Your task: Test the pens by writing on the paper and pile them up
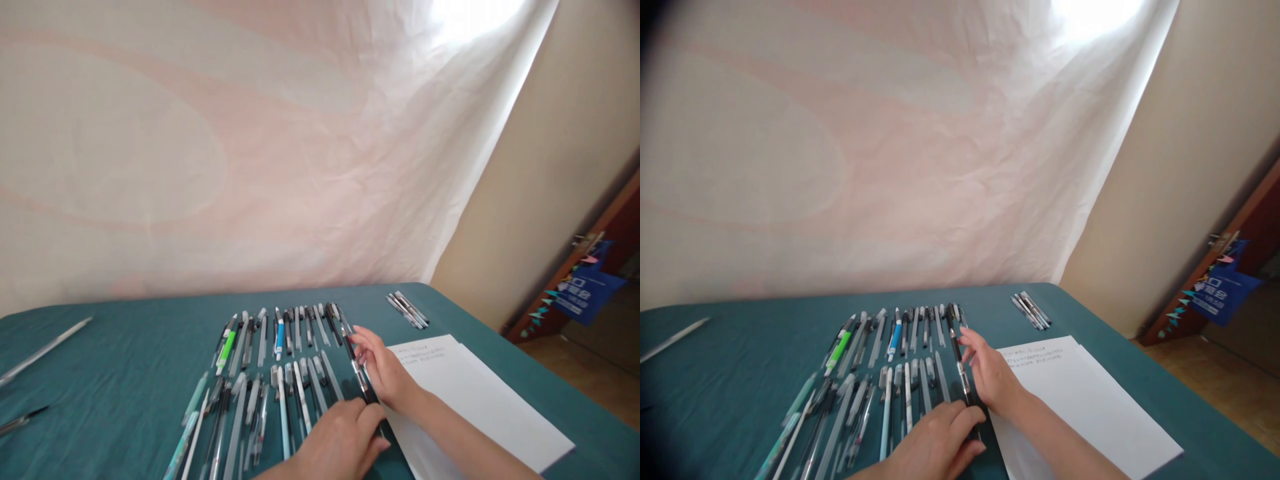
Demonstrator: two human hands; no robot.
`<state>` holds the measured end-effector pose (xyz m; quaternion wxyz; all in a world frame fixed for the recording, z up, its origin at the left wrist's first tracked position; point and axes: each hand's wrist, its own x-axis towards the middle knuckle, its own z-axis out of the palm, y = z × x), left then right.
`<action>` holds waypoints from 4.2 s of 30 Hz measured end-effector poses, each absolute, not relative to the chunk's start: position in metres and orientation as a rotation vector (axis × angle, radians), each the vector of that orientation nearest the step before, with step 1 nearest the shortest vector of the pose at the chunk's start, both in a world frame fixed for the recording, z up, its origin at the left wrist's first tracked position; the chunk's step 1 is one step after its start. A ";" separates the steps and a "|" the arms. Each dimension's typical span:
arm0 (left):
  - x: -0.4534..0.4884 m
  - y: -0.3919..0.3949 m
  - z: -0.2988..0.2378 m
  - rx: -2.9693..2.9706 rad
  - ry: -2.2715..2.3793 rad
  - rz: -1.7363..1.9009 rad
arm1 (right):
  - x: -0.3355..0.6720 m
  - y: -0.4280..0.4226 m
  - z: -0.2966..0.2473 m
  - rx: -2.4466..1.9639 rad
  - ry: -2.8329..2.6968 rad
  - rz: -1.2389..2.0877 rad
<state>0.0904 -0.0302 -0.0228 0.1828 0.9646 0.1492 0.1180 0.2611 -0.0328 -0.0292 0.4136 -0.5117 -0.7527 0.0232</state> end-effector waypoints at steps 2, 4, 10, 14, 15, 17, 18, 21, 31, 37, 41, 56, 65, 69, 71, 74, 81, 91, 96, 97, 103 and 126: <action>0.090 -0.030 -0.025 2.678 0.456 0.351 | 0.260 -0.034 -0.020 -1.313 -1.714 0.386; 0.090 -0.029 -0.027 2.655 0.465 0.357 | 0.258 -0.037 -0.011 -1.359 -1.609 0.706; 0.092 -0.029 -0.029 2.672 0.485 0.333 | 0.246 -0.048 0.003 -1.424 -1.511 0.997; 0.091 -0.030 -0.025 2.707 0.435 0.409 | 0.260 -0.038 0.002 -1.445 -1.561 0.932; 0.090 -0.030 -0.025 2.725 0.421 0.433 | 0.270 -0.031 0.001 -1.492 -1.571 0.849; 0.089 -0.030 -0.026 2.766 0.412 0.464 | 0.298 -0.012 -0.005 -1.660 -1.616 0.552; 0.089 -0.030 -0.028 2.784 0.415 0.471 | 0.314 -0.001 -0.008 -1.799 -1.644 0.387; 0.091 -0.027 -0.033 2.827 0.411 0.457 | 0.363 0.025 -0.020 -2.289 -1.638 0.020; 0.094 -0.019 -0.035 2.900 0.446 0.356 | 0.425 0.058 -0.055 -2.583 -1.455 -0.245; 0.096 -0.020 -0.039 2.957 0.460 0.336 | 0.429 0.059 -0.057 -2.570 -1.399 -0.329; 0.096 -0.019 -0.040 2.971 0.459 0.324 | 0.416 0.061 -0.050 -2.489 -1.401 -0.333; 0.095 -0.019 -0.046 2.989 0.424 0.399 | 0.308 0.071 -0.054 -2.173 -1.690 0.185; 0.091 -0.019 -0.037 2.801 0.450 0.384 | 0.302 0.067 -0.051 -2.298 -1.642 0.192; 0.085 -0.019 -0.022 2.498 0.541 0.452 | 0.302 0.065 -0.052 -2.325 -1.606 0.214; 0.083 -0.014 -0.013 2.315 0.610 0.491 | 0.303 0.064 -0.052 -2.322 -1.579 0.234; 0.082 0.001 -0.003 2.019 0.649 0.502 | 0.307 0.063 -0.050 -2.282 -1.539 0.284; 0.085 0.038 -0.010 1.422 0.755 0.661 | 0.289 0.055 -0.029 -1.965 -1.575 0.426; 0.088 0.042 -0.028 1.149 0.626 0.879 | 0.232 0.025 -0.009 -1.500 -1.831 0.655; 0.089 0.047 -0.038 1.056 0.677 0.910 | 0.256 0.032 -0.007 -1.538 -1.787 0.803; 0.090 0.048 -0.039 1.044 0.686 0.911 | 0.265 0.036 -0.008 -1.584 -1.729 0.771; 0.090 0.045 -0.037 1.046 0.720 0.905 | 0.305 0.054 -0.030 -1.887 -1.547 0.434; 0.089 0.042 -0.035 1.176 0.730 0.899 | 0.297 0.096 -0.052 -2.264 -1.445 0.518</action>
